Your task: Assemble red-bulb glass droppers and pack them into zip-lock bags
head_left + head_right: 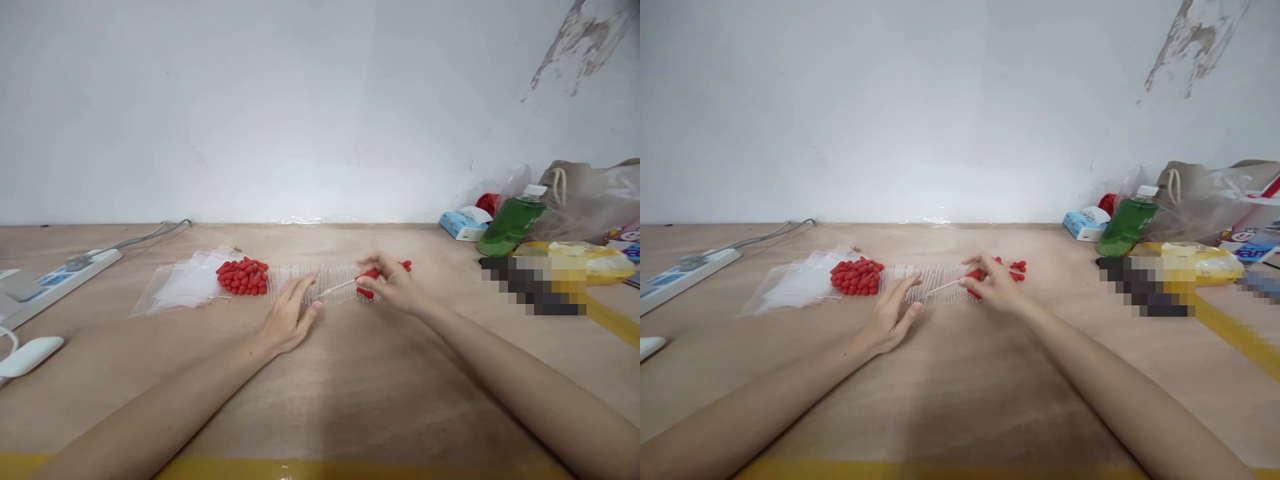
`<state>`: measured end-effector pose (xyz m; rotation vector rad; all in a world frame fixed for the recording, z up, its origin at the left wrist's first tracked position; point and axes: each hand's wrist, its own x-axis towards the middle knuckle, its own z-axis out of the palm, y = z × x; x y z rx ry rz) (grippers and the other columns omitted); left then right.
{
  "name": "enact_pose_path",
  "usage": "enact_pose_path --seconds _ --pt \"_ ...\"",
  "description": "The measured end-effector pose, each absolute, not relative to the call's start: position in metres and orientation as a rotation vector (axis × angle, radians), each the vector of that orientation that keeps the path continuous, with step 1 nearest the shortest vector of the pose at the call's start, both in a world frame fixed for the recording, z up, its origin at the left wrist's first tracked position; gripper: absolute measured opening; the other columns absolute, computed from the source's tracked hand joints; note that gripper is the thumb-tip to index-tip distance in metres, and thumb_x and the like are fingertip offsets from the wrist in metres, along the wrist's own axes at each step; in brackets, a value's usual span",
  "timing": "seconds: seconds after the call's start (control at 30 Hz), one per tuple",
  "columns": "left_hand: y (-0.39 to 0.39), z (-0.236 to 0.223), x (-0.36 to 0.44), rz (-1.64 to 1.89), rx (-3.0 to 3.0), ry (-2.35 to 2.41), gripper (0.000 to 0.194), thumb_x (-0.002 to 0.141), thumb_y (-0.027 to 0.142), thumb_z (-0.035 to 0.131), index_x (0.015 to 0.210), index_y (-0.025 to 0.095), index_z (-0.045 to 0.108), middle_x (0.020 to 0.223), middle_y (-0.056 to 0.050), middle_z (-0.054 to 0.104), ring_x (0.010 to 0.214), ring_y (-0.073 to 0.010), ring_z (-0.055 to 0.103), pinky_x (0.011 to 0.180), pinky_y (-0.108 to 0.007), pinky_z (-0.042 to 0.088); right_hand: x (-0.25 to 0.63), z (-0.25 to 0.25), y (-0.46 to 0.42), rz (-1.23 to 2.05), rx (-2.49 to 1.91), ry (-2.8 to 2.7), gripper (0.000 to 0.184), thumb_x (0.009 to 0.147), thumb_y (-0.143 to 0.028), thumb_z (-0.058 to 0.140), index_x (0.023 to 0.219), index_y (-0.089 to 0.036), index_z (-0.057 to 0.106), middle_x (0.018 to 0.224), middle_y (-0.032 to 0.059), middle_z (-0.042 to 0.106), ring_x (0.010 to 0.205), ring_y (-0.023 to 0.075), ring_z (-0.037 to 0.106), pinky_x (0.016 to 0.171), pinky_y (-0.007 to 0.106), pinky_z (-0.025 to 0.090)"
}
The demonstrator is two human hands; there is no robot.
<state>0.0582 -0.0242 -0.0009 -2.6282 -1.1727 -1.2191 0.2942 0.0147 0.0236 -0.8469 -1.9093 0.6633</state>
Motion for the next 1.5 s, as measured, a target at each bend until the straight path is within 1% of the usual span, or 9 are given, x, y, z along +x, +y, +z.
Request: enact_pose_path --seconds 0.07,0.2,0.43,0.63,0.77,0.97,1.2,1.33,1.5 --pt "-0.025 0.001 0.056 -1.243 -2.585 -1.234 0.04 0.086 0.026 0.041 0.125 0.017 0.035 0.111 -0.01 0.051 0.104 -0.0213 0.045 0.089 -0.04 0.037 0.317 0.038 0.028 0.758 -0.946 -1.73 0.036 0.069 -0.048 0.059 0.089 -0.019 0.053 0.073 0.0013 0.058 0.064 0.0121 0.056 0.059 0.025 0.046" --pt "-0.022 0.001 0.058 -1.147 -2.55 -1.255 0.025 0.085 0.027 0.043 0.106 0.018 0.052 0.103 -0.008 0.054 0.099 -0.0208 0.047 0.086 -0.038 0.037 0.367 0.058 0.059 0.649 -1.153 -1.526 0.04 0.073 -0.056 0.048 0.077 -0.018 0.058 0.063 0.0017 0.055 0.055 0.0098 0.049 0.055 0.023 0.041" --pt "0.005 0.008 0.088 -0.874 -2.583 -1.184 0.017 0.079 0.03 0.053 0.088 0.019 0.061 0.101 -0.008 0.054 0.097 -0.0233 0.045 0.082 -0.04 0.034 0.382 0.039 0.092 0.53 -1.555 -1.895 0.043 0.071 -0.056 0.049 0.068 -0.015 0.064 0.054 0.0002 0.054 0.049 0.0106 0.045 0.048 0.023 0.034" --pt "0.022 0.006 0.133 -0.743 -2.74 -0.92 0.024 0.08 0.032 0.052 0.1 0.02 0.06 0.102 -0.008 0.053 0.097 -0.0225 0.045 0.083 -0.038 0.033 0.367 0.024 0.095 0.254 -1.715 -2.056 0.041 0.075 -0.047 0.048 0.096 -0.015 0.064 0.061 0.0021 0.061 0.053 0.0117 0.05 0.052 0.022 0.033" --pt "0.027 0.0 0.147 -0.734 -2.769 -0.884 0.018 0.082 0.028 0.051 0.093 0.021 0.062 0.1 -0.007 0.054 0.095 -0.0221 0.046 0.081 -0.037 0.035 0.359 0.026 0.081 0.056 -1.727 -2.006 0.036 0.075 -0.046 0.047 0.086 -0.016 0.064 0.062 0.0027 0.06 0.055 0.0122 0.051 0.051 0.022 0.031" --pt "0.021 0.005 0.14 -1.049 -2.84 -0.874 0.012 0.081 0.023 0.051 0.089 0.017 0.058 0.092 -0.006 0.056 0.089 -0.0183 0.049 0.081 -0.033 0.039 0.32 0.025 0.05 0.056 -1.616 -2.164 0.023 0.072 -0.038 0.052 0.066 -0.018 0.061 0.066 0.0022 0.062 0.06 0.0125 0.053 0.053 0.021 0.032" --pt "-0.01 0.01 0.082 -1.364 -2.789 -1.137 0.008 0.082 0.021 0.049 0.088 0.016 0.051 0.082 -0.004 0.054 0.075 -0.0131 0.052 0.068 -0.026 0.043 0.288 0.026 0.039 0.091 -1.877 -2.151 0.022 0.068 -0.033 0.051 0.054 -0.018 0.057 0.061 0.0061 0.061 0.061 0.019 0.056 0.051 0.026 0.035" --pt "-0.016 0.0 0.058 -1.599 -2.638 -1.342 0.013 0.079 0.021 0.052 0.091 0.016 0.05 0.077 -0.002 0.056 0.068 -0.0115 0.053 0.064 -0.024 0.045 0.279 0.029 0.044 0.192 -2.0 -2.118 0.015 0.064 -0.029 0.053 0.058 -0.016 0.058 0.063 0.0094 0.061 0.062 0.0218 0.058 0.047 0.027 0.037" --pt "-0.009 -0.007 0.052 -1.752 -2.583 -1.446 0.017 0.08 0.019 0.047 0.091 0.017 0.059 0.085 -0.004 0.06 0.076 -0.0133 0.058 0.068 -0.027 0.048 0.277 0.031 0.051 0.344 -2.091 -2.028 0.018 0.059 -0.03 0.056 0.069 -0.016 0.06 0.068 0.0114 0.062 0.058 0.0207 0.058 0.044 0.027 0.038"
